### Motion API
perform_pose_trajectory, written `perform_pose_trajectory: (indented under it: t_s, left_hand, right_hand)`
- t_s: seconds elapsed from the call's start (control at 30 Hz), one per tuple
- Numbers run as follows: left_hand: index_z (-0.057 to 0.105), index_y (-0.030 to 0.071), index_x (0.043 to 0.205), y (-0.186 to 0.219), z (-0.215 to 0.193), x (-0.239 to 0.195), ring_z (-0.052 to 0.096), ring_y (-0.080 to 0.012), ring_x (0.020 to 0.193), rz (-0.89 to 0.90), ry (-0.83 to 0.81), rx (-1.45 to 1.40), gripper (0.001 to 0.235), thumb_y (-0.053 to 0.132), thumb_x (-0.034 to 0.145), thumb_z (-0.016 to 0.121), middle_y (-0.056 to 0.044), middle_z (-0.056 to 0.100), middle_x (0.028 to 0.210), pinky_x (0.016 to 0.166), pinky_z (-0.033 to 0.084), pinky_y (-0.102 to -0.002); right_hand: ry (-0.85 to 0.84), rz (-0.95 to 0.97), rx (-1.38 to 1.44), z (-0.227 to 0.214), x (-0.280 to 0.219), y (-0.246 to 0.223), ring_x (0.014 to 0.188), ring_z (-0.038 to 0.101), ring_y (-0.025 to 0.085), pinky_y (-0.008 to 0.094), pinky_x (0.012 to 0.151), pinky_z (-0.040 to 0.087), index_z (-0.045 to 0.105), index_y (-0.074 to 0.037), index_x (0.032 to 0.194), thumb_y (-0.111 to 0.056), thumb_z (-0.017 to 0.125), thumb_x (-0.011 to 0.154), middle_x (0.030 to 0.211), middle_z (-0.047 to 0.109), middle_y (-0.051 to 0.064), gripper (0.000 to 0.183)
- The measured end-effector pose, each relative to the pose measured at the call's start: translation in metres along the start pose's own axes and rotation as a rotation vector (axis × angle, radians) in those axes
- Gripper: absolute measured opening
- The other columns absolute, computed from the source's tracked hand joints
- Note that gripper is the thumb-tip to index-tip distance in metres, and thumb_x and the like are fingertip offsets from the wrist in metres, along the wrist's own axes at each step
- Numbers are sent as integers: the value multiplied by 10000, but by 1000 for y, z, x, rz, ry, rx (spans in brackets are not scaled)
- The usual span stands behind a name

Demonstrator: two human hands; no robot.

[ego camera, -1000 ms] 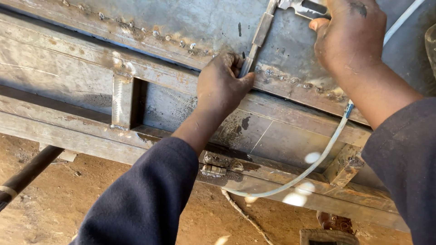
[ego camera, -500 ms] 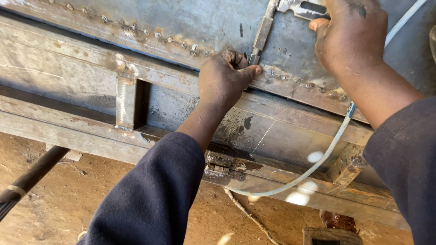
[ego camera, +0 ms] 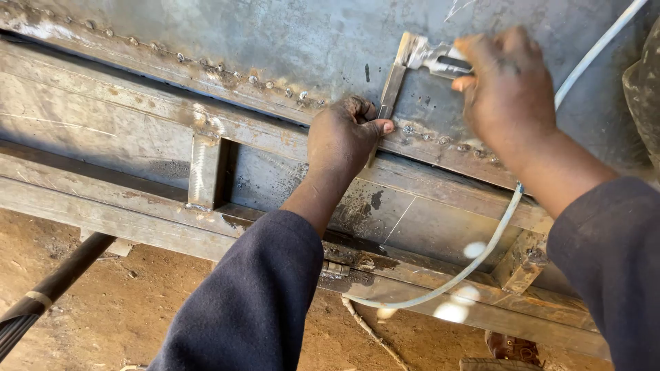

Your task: Fabricating a metal gate by fitting and grinding metal components

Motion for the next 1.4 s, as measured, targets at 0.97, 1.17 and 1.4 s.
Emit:
perform_pose_trajectory:
  t_s: [0.97,1.17,1.4]
  left_hand:
    - [716,247,914,0,-1,-1,714,-312,887,-9,-72,34,326,518,753,799,-44,782,877,752,512,-427]
    - [730,262,943,-2,-1,1,715,-291,852,-4,-70,-12,325,508,743,802,-38,778,844,731,508,-422]
    - [712,255,862,0,1,2,700,-290,782,59,-38,10,303,517,745,807,-31,752,767,682,492,-433]
  right_hand:
    - [-278,62,155,37,36,-52,1414,346,563,662,1024,352,560,-166,1520,-422,540,1069,1566,419,304,519]
    - [-70,-268,-139,31,33,-59,1312,536,533,659,801,544,732,-231,1352,-124,705,1018,1572,505,184,351]
    - [-59,-103,-16,-9,31,-61,1275,519,500,589,752,560,430,-258,1619,36,821,962,1569,494,276,819]
Point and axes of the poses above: each hand's wrist, its own x-axis towards the middle knuckle, its own z-axis out of the palm, y = z × x, the point moved 6 cm from there along x, towards the middle knuckle
